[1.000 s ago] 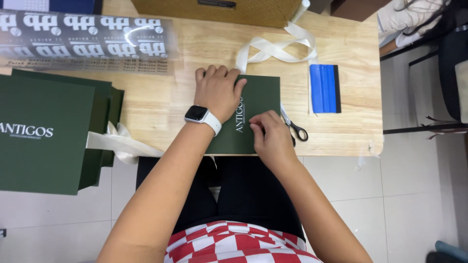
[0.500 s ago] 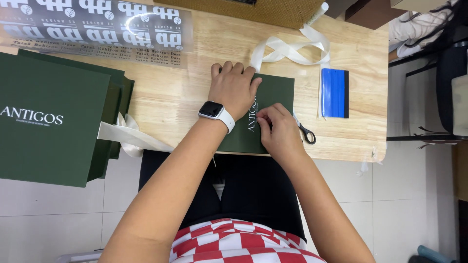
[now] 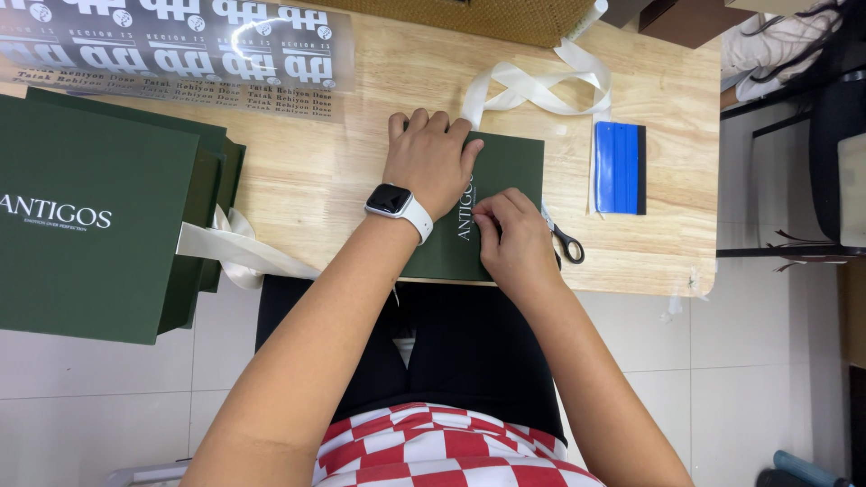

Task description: The person applies a white 'ANTIGOS' sticker to the lid of a dark green box, smooths it with a blue squeegee, and trims excess edges with scissors. They then brush the box lid and interior with a small brush.

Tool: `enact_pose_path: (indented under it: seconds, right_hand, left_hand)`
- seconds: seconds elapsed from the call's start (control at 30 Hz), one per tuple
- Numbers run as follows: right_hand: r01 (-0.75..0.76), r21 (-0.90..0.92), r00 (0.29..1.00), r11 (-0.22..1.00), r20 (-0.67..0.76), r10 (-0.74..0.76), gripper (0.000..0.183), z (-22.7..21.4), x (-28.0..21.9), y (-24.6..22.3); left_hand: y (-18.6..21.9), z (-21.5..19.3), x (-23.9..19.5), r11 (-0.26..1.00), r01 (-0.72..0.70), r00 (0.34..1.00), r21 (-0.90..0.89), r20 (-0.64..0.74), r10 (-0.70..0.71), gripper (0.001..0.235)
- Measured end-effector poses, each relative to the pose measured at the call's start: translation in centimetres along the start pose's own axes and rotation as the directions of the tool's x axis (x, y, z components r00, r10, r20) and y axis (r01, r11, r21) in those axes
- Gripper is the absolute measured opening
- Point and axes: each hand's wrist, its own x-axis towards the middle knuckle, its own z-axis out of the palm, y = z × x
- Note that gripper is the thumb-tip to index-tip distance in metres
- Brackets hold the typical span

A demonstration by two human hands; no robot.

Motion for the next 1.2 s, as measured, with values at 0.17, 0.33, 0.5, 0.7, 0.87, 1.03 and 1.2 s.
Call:
enact_pose_path:
  seconds: [0.17, 0.33, 0.5, 0.7, 0.87, 1.03, 1.2]
  right_hand:
    - [-0.001, 0.021, 1.000, 1.000, -0.004, 0.001, 0.003, -0.05, -0.13, 0.06]
    - [-0.068, 0.076, 0.997, 0.995, -0.039, 0.071, 0.005, -0.29, -0.16, 0.30]
    - [-0.041, 0.061, 0.998, 0.997, -0.036, 0.043, 0.005, -0.25, -0.07, -0.28]
    - [-0.016, -0.005, 0.999, 1.000, -0.037, 0.016, 0.004, 0.13, -0.24, -0.06]
    - [-0.025, 0.006, 0.999, 1.000, -0.023, 0.025, 0.004, -0.07, -0.06, -0.24]
    - [0.007, 0.005, 1.000, 1.000, -0.026, -0.006, 0.004, -0.24, -0.01, -0.40]
    - [0.039, -0.004, 0.999, 0.999, -0.035, -0.039, 0.006, -0.26, -0.07, -0.41]
  left_hand:
    - [0.05, -0.24, 0.04, 1.000, 0.005, 1.000, -0.001, 0.019, -0.005, 0.038]
    - [0.08, -0.47, 0.02, 1.000, 0.017, 0.999, -0.020, 0.048, -0.016, 0.039]
    - [0.06, -0.30, 0.09, 1.000, 0.018, 0.998, -0.018, 0.053, -0.017, 0.040]
    - [0.05, -0.12, 0.10, 1.000, 0.015, 0.999, -0.014, 0.051, -0.014, 0.040]
    - [0.10, -0.36, 0.07, 1.000, 0.020, 0.998, -0.023, 0.061, -0.018, 0.040]
    - [0.07, -0.21, 0.12, 1.000, 0.006, 0.999, -0.029, 0.036, -0.005, 0.039]
    - [-0.02, 0.09, 0.11, 0.999, 0.008, 1.000, -0.034, 0.025, -0.007, 0.038]
